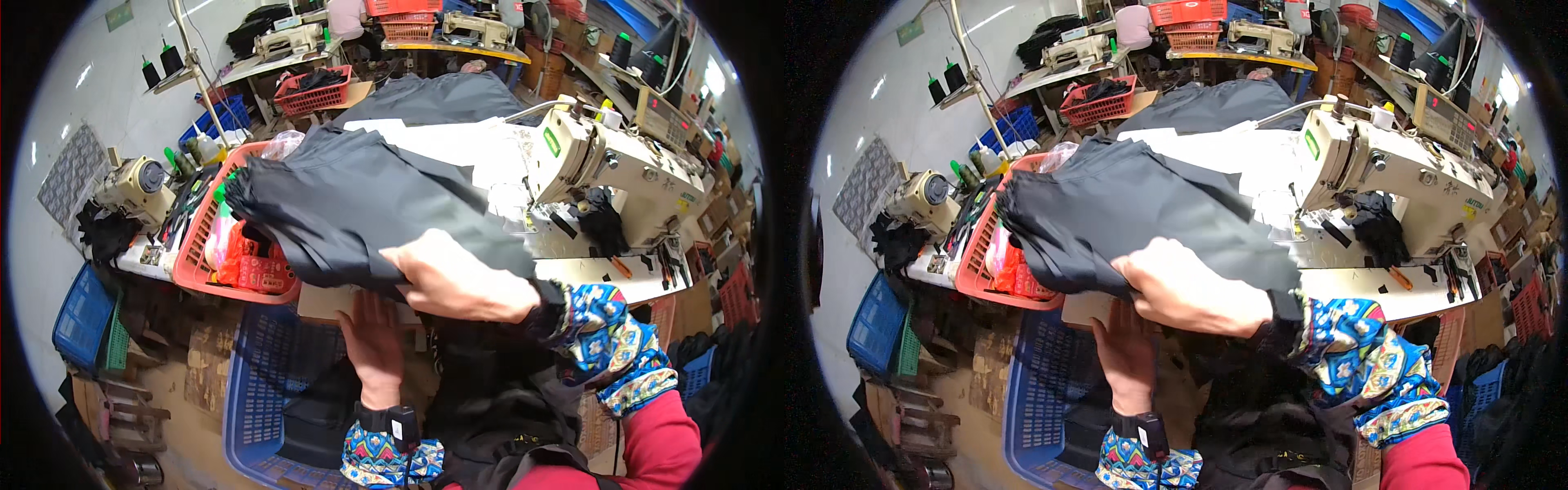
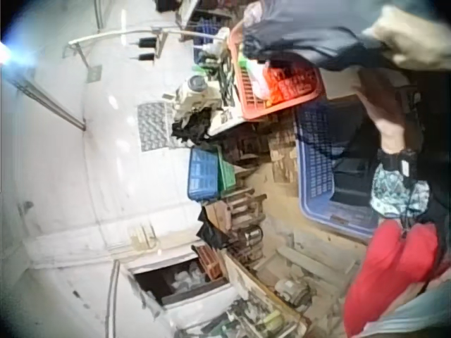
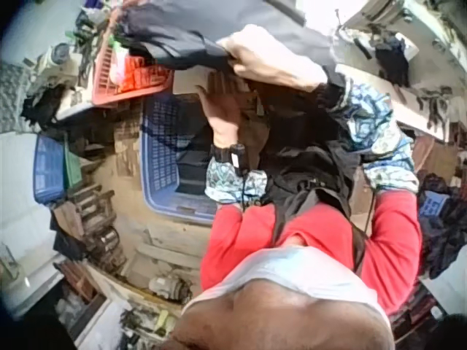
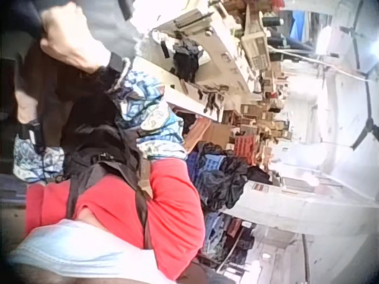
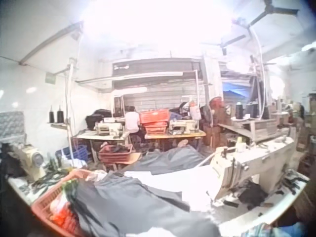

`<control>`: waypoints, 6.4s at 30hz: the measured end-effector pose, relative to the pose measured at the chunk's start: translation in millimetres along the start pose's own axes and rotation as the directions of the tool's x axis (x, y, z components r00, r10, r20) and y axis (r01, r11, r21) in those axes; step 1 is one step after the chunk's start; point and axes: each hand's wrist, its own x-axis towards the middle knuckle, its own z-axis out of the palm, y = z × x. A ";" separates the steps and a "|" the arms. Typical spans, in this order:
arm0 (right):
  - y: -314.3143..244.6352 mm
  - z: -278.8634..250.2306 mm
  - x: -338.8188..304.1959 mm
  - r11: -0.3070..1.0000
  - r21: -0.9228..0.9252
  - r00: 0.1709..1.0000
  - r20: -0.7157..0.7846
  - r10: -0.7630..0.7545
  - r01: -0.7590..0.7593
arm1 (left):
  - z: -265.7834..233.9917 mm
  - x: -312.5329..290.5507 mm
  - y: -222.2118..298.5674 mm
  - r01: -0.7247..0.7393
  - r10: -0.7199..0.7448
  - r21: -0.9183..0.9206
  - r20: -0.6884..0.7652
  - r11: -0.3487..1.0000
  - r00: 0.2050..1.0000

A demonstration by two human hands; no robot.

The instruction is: The recorder is using an industrial sewing machine to sew black fabric bags.

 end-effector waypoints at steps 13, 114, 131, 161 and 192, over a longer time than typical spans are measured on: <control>-56.3 -134.8 65.8 0.598 0.777 0.964 0.044 0.261 -0.198 | 19.9 19.9 56.5 -0.114 0.170 0.395 -0.110 0.911 0.979; 62.3 54.9 -113.8 0.843 -0.520 0.916 0.391 0.092 0.138 | -232.7 -160.6 150.9 0.060 0.393 0.533 -0.691 0.844 0.607; 11.4 155.8 -167.1 0.571 0.804 0.953 0.279 -0.115 -0.167 | 67.9 -173.3 150.4 -0.623 0.670 0.476 0.090 0.620 0.736; -23.7 0.6 -72.7 0.794 0.400 0.532 0.592 -0.605 0.458 | 131.3 -201.5 74.2 -0.605 -0.360 0.576 0.490 -0.549 0.794; -1.3 124.8 82.9 0.164 0.935 0.915 0.253 0.315 -0.315 | 230.8 78.8 230.1 -0.253 -0.113 0.034 0.833 -0.967 0.542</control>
